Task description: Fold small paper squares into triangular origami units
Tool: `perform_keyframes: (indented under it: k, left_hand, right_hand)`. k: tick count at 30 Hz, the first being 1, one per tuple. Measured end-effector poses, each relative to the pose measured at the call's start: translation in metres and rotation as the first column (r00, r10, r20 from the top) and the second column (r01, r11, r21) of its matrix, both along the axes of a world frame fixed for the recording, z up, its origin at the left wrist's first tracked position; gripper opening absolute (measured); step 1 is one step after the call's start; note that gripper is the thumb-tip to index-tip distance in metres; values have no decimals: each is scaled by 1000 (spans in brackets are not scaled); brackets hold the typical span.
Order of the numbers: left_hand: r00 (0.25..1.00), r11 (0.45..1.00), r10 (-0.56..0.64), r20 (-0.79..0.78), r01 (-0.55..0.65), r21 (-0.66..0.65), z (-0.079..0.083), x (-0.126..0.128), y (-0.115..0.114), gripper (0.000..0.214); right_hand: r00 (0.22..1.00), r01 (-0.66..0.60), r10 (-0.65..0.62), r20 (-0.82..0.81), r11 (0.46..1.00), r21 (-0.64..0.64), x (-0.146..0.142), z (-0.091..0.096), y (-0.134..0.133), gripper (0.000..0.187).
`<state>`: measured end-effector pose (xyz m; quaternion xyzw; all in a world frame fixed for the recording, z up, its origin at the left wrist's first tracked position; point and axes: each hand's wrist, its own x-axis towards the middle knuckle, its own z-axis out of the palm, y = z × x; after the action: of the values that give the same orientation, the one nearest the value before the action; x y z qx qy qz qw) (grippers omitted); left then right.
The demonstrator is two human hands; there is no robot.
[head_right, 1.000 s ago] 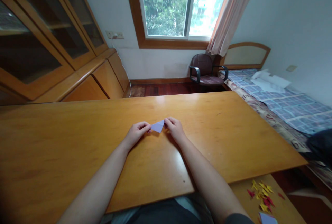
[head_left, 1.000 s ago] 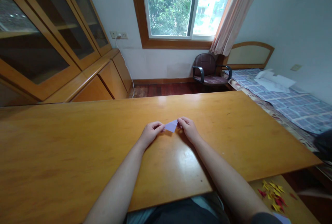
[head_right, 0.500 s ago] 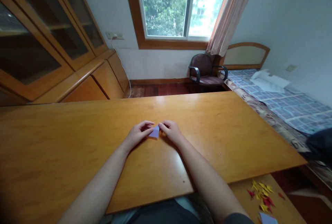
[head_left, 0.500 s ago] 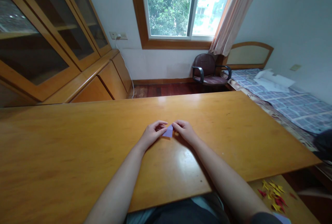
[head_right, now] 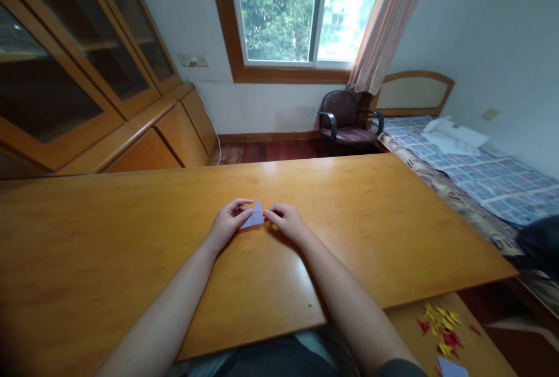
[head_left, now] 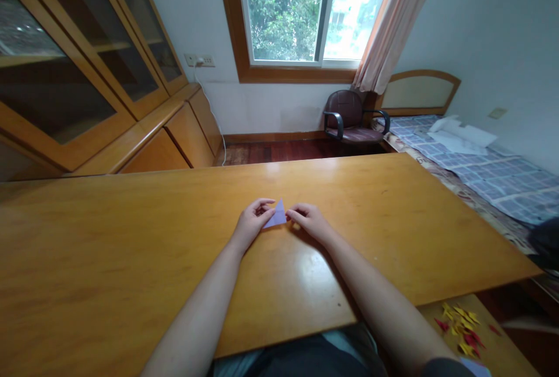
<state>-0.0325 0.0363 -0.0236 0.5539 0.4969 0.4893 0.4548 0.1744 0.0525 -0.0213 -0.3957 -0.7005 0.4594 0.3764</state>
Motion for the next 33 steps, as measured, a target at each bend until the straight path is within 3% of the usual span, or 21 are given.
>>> perform_keyframes:
  k: [5, 13, 18, 23, 33]
  left_hand:
    - [999, 1000, 14, 38, -14, -7, 1, 1, 1, 38]
    - [999, 1000, -16, 28, 16, 6, -1, 1, 1, 39]
    - [996, 998, -15, -89, 21, 58, -2, 0, -1, 36]
    - [959, 982, -35, -282, 85, 168, 8, 3, -6, 27]
    - [926, 967, -77, -369, 159, 198, 9, 6, -8, 39]
  right_hand:
    - [991, -88, 87, 104, 996, 3, 0, 1, 0, 23]
    - [999, -50, 51, 8, 998, -46, 1, -2, 4, 25]
    - [999, -33, 30, -27, 996, -82, 1, 0, 4, 26]
    - [998, -10, 2, -67, 994, -113, 1, -1, 4, 28]
    - [992, 46, -65, -106, 984, -171, -1, -6, 6, 32]
